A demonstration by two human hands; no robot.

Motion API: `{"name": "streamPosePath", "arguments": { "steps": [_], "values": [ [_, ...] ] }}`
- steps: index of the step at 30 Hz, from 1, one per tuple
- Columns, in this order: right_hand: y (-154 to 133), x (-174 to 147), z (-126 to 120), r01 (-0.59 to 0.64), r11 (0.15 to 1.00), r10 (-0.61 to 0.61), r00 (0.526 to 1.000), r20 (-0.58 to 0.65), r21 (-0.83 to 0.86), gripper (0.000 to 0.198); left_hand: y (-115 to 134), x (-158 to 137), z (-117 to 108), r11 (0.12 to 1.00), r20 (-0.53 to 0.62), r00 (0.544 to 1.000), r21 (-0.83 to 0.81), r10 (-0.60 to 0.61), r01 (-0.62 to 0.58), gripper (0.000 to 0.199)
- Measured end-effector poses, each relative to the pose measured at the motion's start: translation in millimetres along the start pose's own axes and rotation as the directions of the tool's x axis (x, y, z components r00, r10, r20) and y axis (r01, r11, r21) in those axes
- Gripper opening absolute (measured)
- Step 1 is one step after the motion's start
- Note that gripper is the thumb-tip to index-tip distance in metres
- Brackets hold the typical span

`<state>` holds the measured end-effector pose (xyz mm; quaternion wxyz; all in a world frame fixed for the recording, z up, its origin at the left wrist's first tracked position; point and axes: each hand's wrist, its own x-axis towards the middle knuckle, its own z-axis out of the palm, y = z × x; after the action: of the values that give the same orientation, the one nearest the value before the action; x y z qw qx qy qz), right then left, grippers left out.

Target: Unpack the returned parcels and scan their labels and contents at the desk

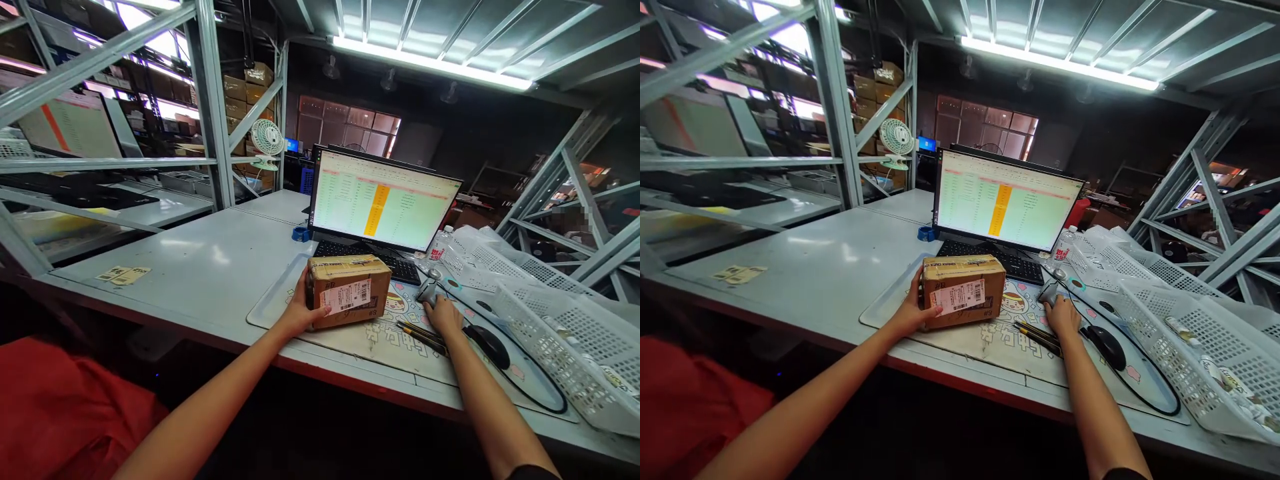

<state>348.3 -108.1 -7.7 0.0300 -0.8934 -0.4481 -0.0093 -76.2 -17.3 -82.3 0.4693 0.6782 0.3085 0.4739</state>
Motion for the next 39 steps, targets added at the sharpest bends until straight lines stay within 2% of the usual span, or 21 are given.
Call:
{"name": "streamPosePath", "arguments": {
  "steps": [4, 8, 10, 13, 17, 21, 25, 33, 39],
  "values": [
    [-5.6, 12.5, -16.3, -0.035, 0.999, 0.034, 0.998, 0.050, 0.023, 0.054, 2.9, 0.1, 1.3, 1.000, -0.013, 1.000, -0.002, -0.018, 0.018, 0.139],
    [-35.9, 29.5, -28.4, -0.020, 0.999, 0.021, 0.999, -0.031, 0.048, 0.054, 3.2, 1.8, 1.8, 0.998, -0.046, 0.998, 0.030, -0.052, 0.053, 0.142],
    [-61.1, 37.5, -22.3, 0.063, 0.996, -0.058, 0.996, -0.071, 0.070, 0.055, 2.9, 2.2, 1.8, 0.998, -0.053, 0.997, 0.035, -0.052, 0.053, 0.140],
    [-97.8, 46.4, -2.3, 0.192, 0.976, -0.186, 0.980, -0.066, 0.099, 0.056, 4.2, 1.9, 1.8, 0.998, -0.041, 0.998, 0.037, -0.047, 0.048, 0.137],
    [-122.7, 50.0, 24.1, 0.235, 0.967, -0.230, 0.971, -0.059, 0.101, 0.064, 7.1, 2.0, 1.6, 0.998, -0.044, 0.997, 0.037, -0.058, 0.059, 0.143],
    [-126.8, 46.6, 37.5, 0.222, 0.971, -0.220, 0.975, -0.038, 0.085, 0.068, 7.0, 1.9, 1.5, 0.997, -0.029, 0.998, 0.041, -0.060, 0.061, 0.145],
    [-128.5, 42.8, 40.1, 0.216, 0.974, -0.214, 0.976, -0.033, 0.064, 0.069, 6.8, 1.3, 2.0, 0.998, -0.029, 0.998, 0.021, -0.057, 0.057, 0.147],
    [-130.1, 38.3, 34.0, 0.221, 0.975, -0.221, 0.975, -0.001, 0.035, 0.070, 10.2, 1.3, 2.4, 0.996, -0.040, 0.996, 0.053, -0.075, 0.077, 0.143],
    [-131.1, 47.2, 25.0, 0.302, 0.953, -0.304, 0.947, 0.107, 0.034, 0.070, 13.2, 1.7, 1.0, 0.992, -0.020, 0.993, 0.063, -0.112, 0.113, 0.144]
  ]
}}
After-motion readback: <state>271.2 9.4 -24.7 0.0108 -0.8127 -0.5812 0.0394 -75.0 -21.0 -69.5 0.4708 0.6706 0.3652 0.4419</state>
